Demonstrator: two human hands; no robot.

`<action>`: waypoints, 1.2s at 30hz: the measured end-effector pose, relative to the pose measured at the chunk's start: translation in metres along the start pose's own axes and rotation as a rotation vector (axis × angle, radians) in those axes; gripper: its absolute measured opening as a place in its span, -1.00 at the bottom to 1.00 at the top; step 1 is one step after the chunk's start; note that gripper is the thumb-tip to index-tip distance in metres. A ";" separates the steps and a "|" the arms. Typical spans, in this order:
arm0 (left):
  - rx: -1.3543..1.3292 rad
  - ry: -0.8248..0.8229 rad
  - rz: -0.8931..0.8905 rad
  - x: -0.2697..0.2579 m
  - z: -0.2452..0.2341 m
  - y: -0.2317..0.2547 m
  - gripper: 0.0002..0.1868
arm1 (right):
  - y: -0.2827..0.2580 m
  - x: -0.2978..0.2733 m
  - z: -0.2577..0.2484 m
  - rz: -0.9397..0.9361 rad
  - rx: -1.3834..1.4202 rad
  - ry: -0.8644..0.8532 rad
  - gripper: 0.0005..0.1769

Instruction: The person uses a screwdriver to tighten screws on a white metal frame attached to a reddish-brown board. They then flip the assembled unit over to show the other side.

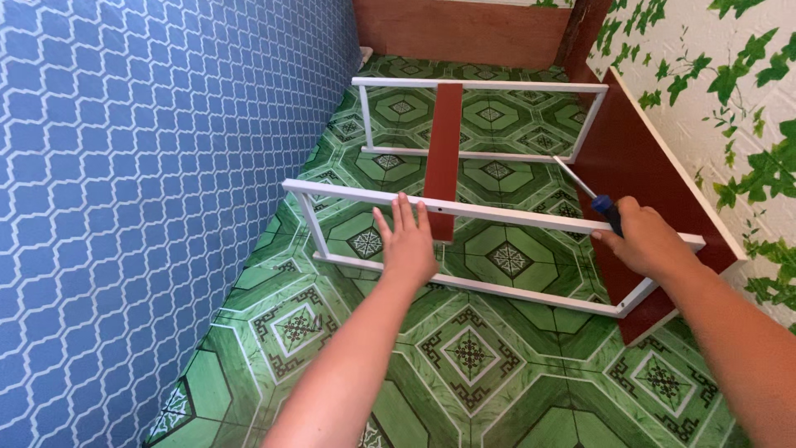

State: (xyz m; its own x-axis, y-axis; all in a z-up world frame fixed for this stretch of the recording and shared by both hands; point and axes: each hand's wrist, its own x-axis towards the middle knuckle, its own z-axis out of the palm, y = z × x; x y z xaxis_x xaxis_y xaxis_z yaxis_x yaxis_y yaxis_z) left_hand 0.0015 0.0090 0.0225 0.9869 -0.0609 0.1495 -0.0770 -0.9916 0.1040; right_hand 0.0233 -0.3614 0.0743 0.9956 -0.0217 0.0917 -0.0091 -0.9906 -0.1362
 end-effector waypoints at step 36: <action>-0.711 -0.513 0.398 -0.070 0.025 0.145 0.67 | -0.184 -0.036 -0.016 0.119 0.090 -0.178 -0.33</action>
State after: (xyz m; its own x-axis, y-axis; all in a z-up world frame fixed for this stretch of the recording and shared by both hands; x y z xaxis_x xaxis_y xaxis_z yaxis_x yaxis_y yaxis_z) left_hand -0.0754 -0.1337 0.0028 0.7984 -0.5883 -0.1283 -0.3213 -0.5965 0.7355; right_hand -0.0121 -0.1806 0.1115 0.9889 -0.1053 -0.1045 -0.1265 -0.9663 -0.2242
